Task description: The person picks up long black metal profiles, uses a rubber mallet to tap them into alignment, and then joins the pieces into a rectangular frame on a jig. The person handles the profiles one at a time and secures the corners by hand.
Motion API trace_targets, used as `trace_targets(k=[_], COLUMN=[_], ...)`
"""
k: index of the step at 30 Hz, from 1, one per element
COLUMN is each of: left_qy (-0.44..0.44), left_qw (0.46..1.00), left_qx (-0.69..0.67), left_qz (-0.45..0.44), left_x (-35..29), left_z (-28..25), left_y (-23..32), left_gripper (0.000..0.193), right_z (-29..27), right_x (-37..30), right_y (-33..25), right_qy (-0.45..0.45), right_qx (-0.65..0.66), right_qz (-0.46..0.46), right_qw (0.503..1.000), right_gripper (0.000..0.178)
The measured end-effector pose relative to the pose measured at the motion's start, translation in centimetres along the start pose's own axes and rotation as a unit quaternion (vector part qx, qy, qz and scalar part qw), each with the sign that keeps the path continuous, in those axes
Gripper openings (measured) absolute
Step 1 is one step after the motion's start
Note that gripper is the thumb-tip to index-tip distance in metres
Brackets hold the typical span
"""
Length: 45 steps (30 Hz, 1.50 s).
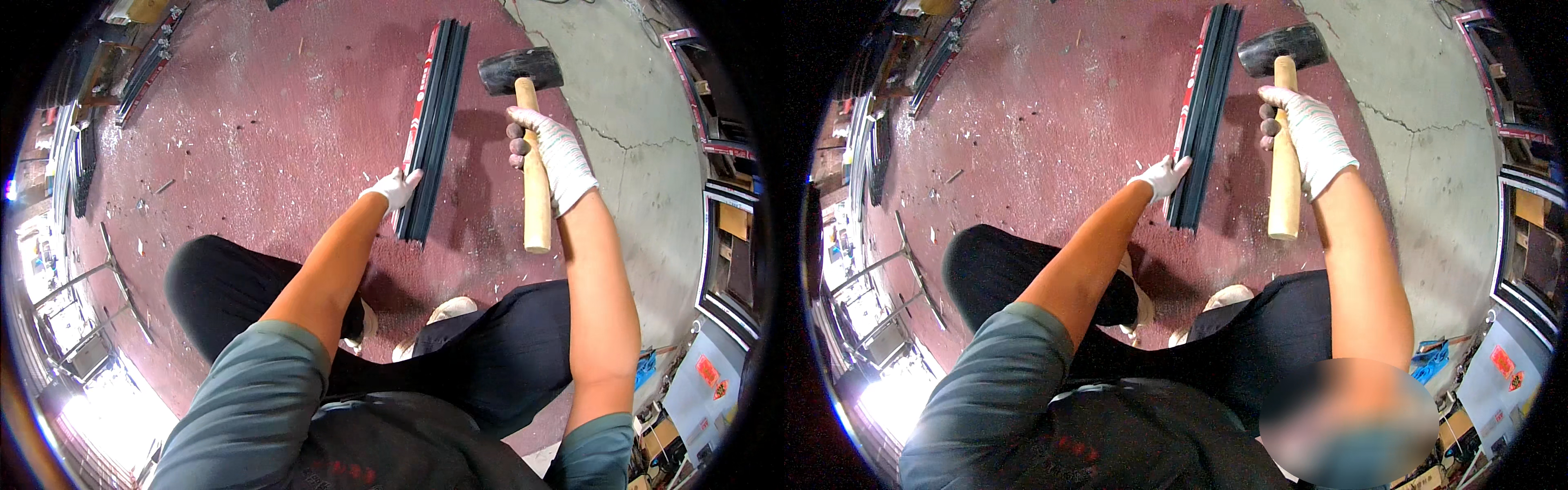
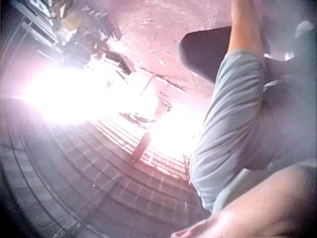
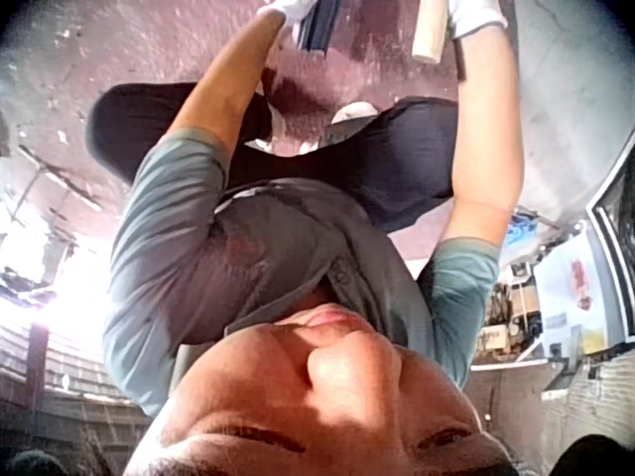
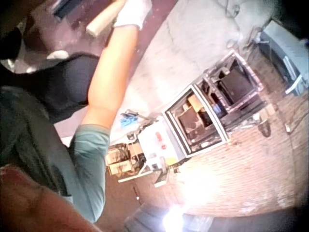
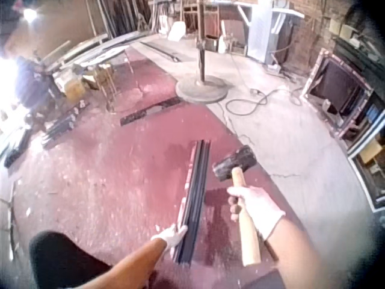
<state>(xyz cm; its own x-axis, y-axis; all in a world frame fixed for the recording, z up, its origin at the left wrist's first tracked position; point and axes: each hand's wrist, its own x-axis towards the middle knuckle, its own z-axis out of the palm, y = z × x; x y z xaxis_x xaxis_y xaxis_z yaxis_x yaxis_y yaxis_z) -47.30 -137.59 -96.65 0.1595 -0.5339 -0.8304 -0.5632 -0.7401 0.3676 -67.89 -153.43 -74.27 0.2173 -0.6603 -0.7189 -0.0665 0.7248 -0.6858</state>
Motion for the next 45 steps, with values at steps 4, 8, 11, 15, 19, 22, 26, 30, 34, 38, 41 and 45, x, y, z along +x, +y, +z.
trace_targets(k=[4, 8, 11, 15, 19, 22, 26, 30, 34, 38, 41, 45], left_qy=[-0.001, 0.21, 0.287, 0.328, 0.305, 0.267, 0.249, 0.241, 0.253, 0.228, 0.182, 0.29], left_qw=[0.986, 0.954, 0.941, 0.94, 0.941, 0.947, 0.948, 0.933, 0.935, 0.945, 0.956, 0.929], left_qx=[0.16, 0.214, 0.177, 0.062, -0.003, -0.018, -0.02, 0.009, 0.023, 0.035, 0.043, -0.031], left_qz=[-0.046, 0.007, 0.01, -0.068, -0.147, -0.177, -0.199, -0.269, -0.247, -0.233, -0.228, -0.228], left_x=[-1.8, -3.6, -2.6, -0.3, 0.0, 0.3, 0.2, 4.2, 2.4, 1.1, 3.0, 4.8], left_z=[-2.3, 1.0, 4.7, 7.4, 7.2, 6.1, 6.2, 8.0, 7.6, 6.8, 8.0, 9.9], left_y=[2.8, 2.5, 1.3, 2.2, 4.0, 4.4, 5.1, 2.2, 4.2, 5.2, 3.2, 1.7], left_gripper=[0.08, 0.069, 0.094, 0.1, 0.104, 0.108, 0.107, 0.105, 0.1, 0.092, 0.086, 0.086], right_z=[-1.3, -1.4, -0.4, 1.3, -0.4, 0.2, 0.7, 3.6, 2.5, 3.7, 4.9, 5.5], right_x=[-0.2, 0.5, 0.4, 0.0, 3.2, 4.2, 2.7, 0.6, 2.4, 2.2, -0.4, -0.2], right_y=[0.9, 1.2, 1.2, 1.7, 4.0, 6.0, 8.2, 8.6, 10.0, 8.5, 7.0, 5.8], right_qy=[0.017, 0.028, 0.043, 0.025, 0.013, -0.023, -0.064, -0.111, -0.077, -0.085, -0.116, -0.154], right_qx=[-0.044, -0.075, -0.149, -0.273, -0.56, -0.643, -0.747, -0.756, -0.753, -0.741, -0.719, -0.693], right_qz=[0.021, -0.026, -0.076, -0.124, -0.188, -0.121, -0.13, -0.203, -0.137, -0.074, -0.141, -0.207], right_qw=[0.999, 0.996, 0.985, 0.954, 0.807, 0.756, 0.649, 0.612, 0.639, 0.662, 0.67, 0.674], right_gripper=[0.023, 0.025, 0.026, 0.033, 0.054, 0.053, 0.046, 0.044, 0.038, 0.04, 0.058, 0.047])
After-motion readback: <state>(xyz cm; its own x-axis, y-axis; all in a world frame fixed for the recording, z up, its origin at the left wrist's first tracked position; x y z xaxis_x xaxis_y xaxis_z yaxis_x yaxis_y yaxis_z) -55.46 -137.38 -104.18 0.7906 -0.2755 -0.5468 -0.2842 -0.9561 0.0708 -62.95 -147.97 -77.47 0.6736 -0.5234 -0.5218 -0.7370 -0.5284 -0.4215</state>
